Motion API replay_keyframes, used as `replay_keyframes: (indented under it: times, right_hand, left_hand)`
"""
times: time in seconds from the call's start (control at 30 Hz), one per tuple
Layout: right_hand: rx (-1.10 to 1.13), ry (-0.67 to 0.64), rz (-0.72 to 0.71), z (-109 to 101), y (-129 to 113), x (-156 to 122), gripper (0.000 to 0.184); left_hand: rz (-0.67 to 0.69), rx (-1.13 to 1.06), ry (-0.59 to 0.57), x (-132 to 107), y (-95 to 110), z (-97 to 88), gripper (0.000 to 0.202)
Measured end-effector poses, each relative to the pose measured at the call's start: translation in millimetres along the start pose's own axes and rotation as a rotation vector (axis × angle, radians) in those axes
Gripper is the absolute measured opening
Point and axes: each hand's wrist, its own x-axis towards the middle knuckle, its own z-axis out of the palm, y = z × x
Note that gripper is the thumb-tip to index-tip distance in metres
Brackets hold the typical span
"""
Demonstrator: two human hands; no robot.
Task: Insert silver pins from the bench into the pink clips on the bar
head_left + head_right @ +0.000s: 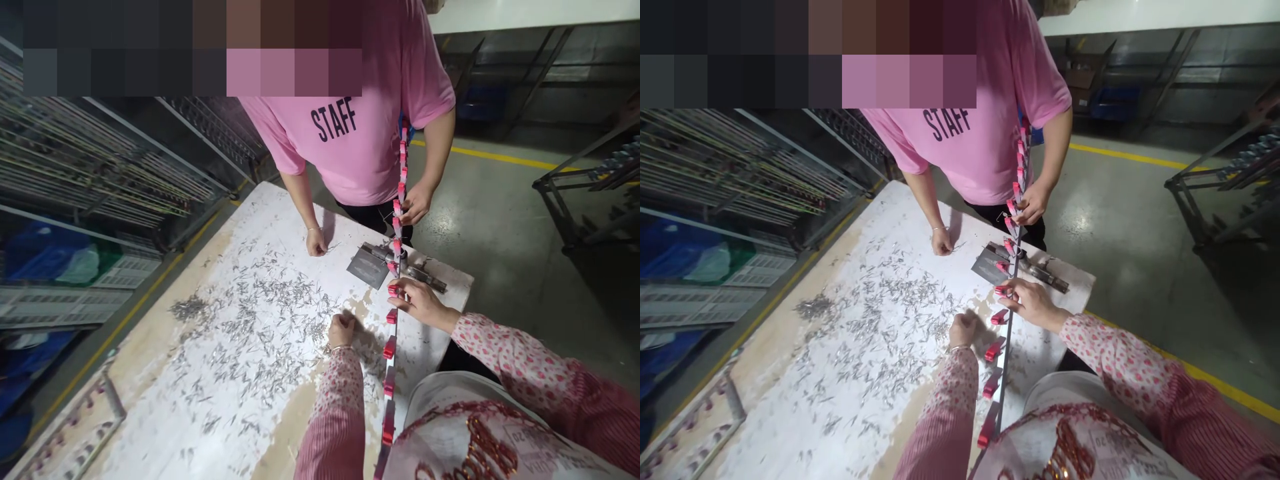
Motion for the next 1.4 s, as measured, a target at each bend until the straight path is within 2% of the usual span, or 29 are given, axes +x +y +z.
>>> replay_keyframes:
  times: [0.07,0.17,0.33,0.5,0.73,0.9,1.03,1.1,1.23,1.4]
  right_hand:
    - [-0.004,-0.002,0.002,-0.6,-0.1,0.3,0.026]
    - [-0.009,-0.001,0.017,-1.1,-0.7,1.1,0.025]
    - [-0.001,0.004,0.015,0.0,0.9,0.5,0.023]
    - [-0.027,-0.006,0.004,-0.3,4.2,-0.9,0.026]
    - [-0.112,0.020,-0.003,-2.5,-2.7,0.6,0.025]
    - [-0.298,0.084,-0.021,-2.5,-5.1,0.8,0.029]
    - [-0.371,0.056,-0.039,-5.5,-7.5,2.2,0.033]
    - [-0.379,0.023,-0.045,-7.5,-9.4,3.0,0.033]
    - [-0.379,-0.013,-0.048,-10.9,-12.5,3.7,0.033]
    - [-0.364,-0.039,-0.021,-9.4,-11.4,4.0,0.028]
  left_hand:
    - [-0.025,-0.090,-0.001,2.2,7.1,0.7,0.021]
    - [-0.060,-0.289,-0.029,5.4,18.7,-2.7,0.034]
    - [-0.094,-0.643,-0.152,0.8,38.6,-10.9,0.056]
    - [-0.090,-0.834,-0.228,-14.5,68.2,-22.6,0.045]
    - [0.040,-1.051,-0.407,-40.9,138.0,-54.6,0.026]
    - [0.248,-0.983,-0.442,-56.6,169.3,-82.9,0.028]
    - [0.453,-0.765,-0.495,-64.0,185.7,-104.5,0.035]
    - [0.558,-0.631,-0.454,-65.5,194.9,-111.3,0.031]
    - [0.769,-0.393,-0.284,-64.6,211.6,-115.9,0.017]
    - [0.905,-0.262,-0.209,-64.4,226.1,-121.2,0.016]
